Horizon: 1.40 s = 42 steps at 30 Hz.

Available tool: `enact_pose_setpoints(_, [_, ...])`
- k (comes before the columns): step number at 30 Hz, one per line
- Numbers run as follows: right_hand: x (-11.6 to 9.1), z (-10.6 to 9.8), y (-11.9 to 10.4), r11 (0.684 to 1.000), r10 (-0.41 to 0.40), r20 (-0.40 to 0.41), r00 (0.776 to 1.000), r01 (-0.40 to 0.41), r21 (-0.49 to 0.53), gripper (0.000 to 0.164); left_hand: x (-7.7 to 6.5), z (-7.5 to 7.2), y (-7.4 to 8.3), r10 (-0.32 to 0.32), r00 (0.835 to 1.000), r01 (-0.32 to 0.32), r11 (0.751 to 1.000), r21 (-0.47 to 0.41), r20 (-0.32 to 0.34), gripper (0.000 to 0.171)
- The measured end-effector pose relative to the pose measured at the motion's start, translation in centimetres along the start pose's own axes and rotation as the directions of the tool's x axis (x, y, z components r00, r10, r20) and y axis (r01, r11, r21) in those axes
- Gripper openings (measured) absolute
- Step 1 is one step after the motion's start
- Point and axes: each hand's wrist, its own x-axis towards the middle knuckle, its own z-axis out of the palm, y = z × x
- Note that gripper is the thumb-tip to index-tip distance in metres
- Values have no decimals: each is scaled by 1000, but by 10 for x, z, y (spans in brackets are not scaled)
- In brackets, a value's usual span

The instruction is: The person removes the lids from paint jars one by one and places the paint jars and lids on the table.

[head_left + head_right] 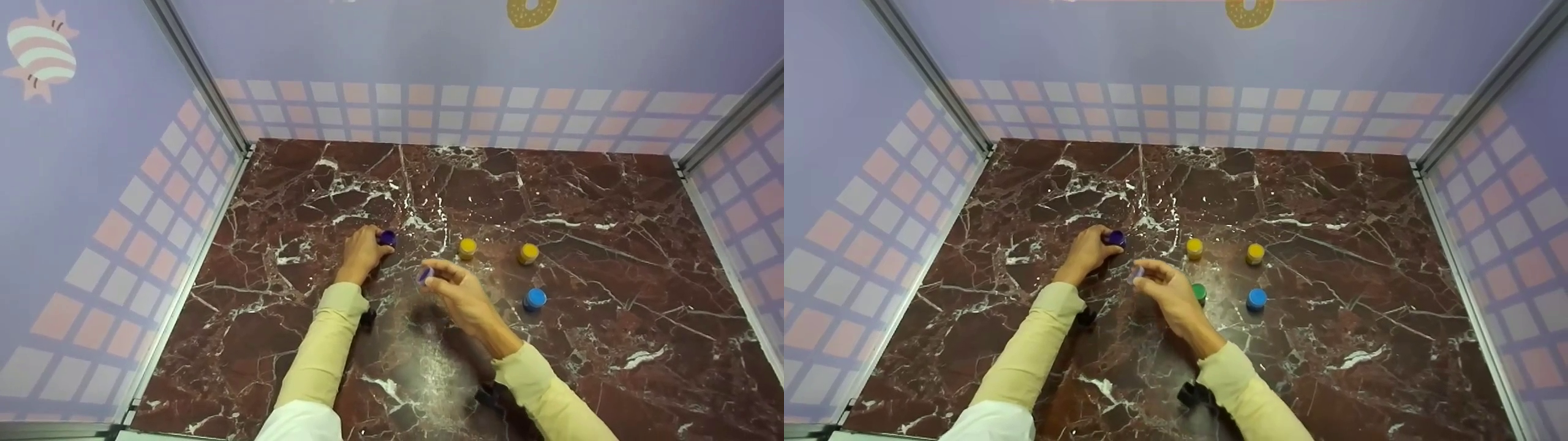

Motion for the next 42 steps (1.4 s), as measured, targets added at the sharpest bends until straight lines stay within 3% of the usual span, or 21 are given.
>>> enact_pose_setpoints(6, [16,7,0,998,-54,-78,995,51,-36,55,1,1,-1,3,1000,-3,1000,-5,-7,43])
enact_pose_setpoints(10, [29,14,2,990,-101,-199,975,79,-115,55,1,1,-1,3,1000,-3,1000,-14,-12,43])
enact_pose_setpoints(14, [41,22,3,975,-85,-290,953,19,-222,48,0,1,-2,-2,1000,2,1000,-15,-7,43])
enact_pose_setpoints(17, [47,30,1,949,-73,-302,950,-27,-315,45,-1,0,-3,-10,1000,10,1000,-12,-12,43])
enact_pose_setpoints(22, [56,40,0,872,-147,-288,946,-13,-489,46,-1,0,-3,-12,1000,11,1000,-19,-20,42])
enact_pose_setpoints(27, [71,31,17,788,-250,-312,916,5,-615,45,-2,0,-1,6,1000,-6,1000,-29,-11,43])
enact_pose_setpoints(29, [78,24,25,738,-283,-311,907,0,-674,45,-2,1,-2,3,1000,-3,999,-35,-12,42])
enact_pose_setpoints(34, [93,13,40,579,-365,-296,882,-34,-815,39,-2,1,-2,-12,1000,11,999,-31,-21,41])
enact_pose_setpoints(36, [97,10,45,541,-377,-302,875,-57,-839,37,-2,1,-3,-14,1000,14,1000,-20,-19,41])
enact_pose_setpoints(39, [101,7,51,507,-368,-314,875,-94,-857,35,-2,3,-3,-10,1000,10,1000,-4,-12,40])
enact_pose_setpoints(42, [105,4,57,497,-353,-325,878,-119,-860,36,-2,3,-3,-9,1000,9,1000,-8,-11,39])
